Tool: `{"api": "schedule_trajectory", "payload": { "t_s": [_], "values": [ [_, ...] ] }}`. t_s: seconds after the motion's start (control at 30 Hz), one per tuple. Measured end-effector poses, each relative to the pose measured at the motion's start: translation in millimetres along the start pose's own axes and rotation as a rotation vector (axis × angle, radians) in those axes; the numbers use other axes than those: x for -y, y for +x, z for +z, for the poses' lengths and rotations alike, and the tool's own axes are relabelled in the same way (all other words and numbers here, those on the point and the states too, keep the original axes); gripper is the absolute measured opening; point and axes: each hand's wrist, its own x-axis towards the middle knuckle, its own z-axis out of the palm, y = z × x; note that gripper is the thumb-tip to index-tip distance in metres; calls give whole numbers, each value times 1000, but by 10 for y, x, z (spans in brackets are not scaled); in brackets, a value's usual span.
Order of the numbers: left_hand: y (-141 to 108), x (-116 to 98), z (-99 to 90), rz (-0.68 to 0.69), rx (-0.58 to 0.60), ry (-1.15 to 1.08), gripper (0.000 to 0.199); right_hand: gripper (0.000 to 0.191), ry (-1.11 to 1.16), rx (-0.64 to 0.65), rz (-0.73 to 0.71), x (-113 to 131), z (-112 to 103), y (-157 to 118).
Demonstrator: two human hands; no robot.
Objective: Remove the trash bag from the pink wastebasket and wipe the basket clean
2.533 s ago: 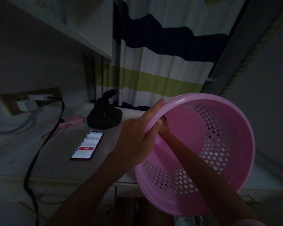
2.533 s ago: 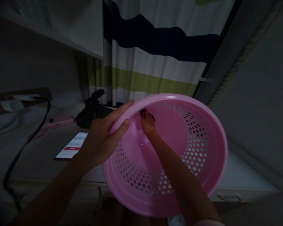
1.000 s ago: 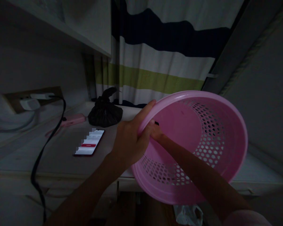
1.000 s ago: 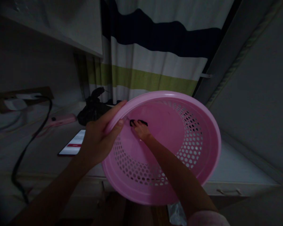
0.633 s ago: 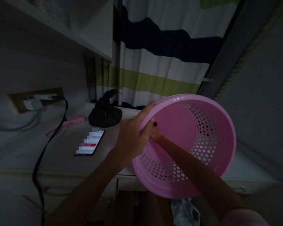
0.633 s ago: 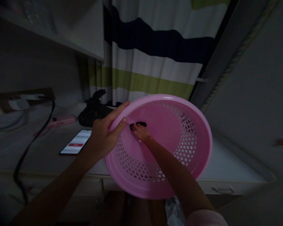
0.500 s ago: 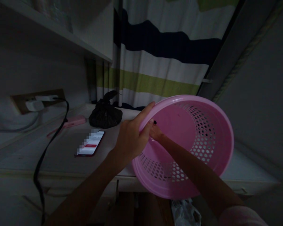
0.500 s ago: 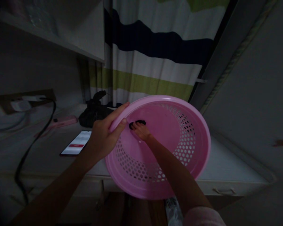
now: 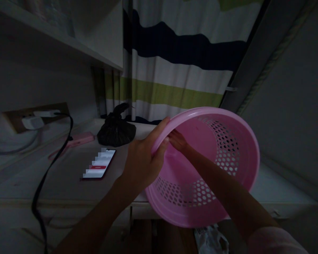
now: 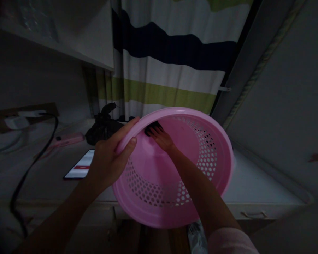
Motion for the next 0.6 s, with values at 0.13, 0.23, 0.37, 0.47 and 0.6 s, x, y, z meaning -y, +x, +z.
{"api": "schedule_trajectory", "payload": {
  "t_s": [0.13, 0.23, 0.37, 0.47, 0.6],
  "values": [
    [-10, 11, 10, -1, -28, 23, 45, 43, -65, -72, -251, -92, 196, 50],
    [-3, 26, 23, -11, -38, 52, 45, 44, -152, -144, -268, -125, 279, 93],
    [-1, 76, 40, 7, -44, 81, 46, 48, -203, -211, -102, -132, 271, 71],
    [-5, 128, 44, -17, -82, 90, 45, 52, -219, -223, 75, -156, 251, 8],
    [-2, 167, 52, -22, -103, 62, 43, 57, -233, -190, 156, -214, 262, -59]
  ]
}}
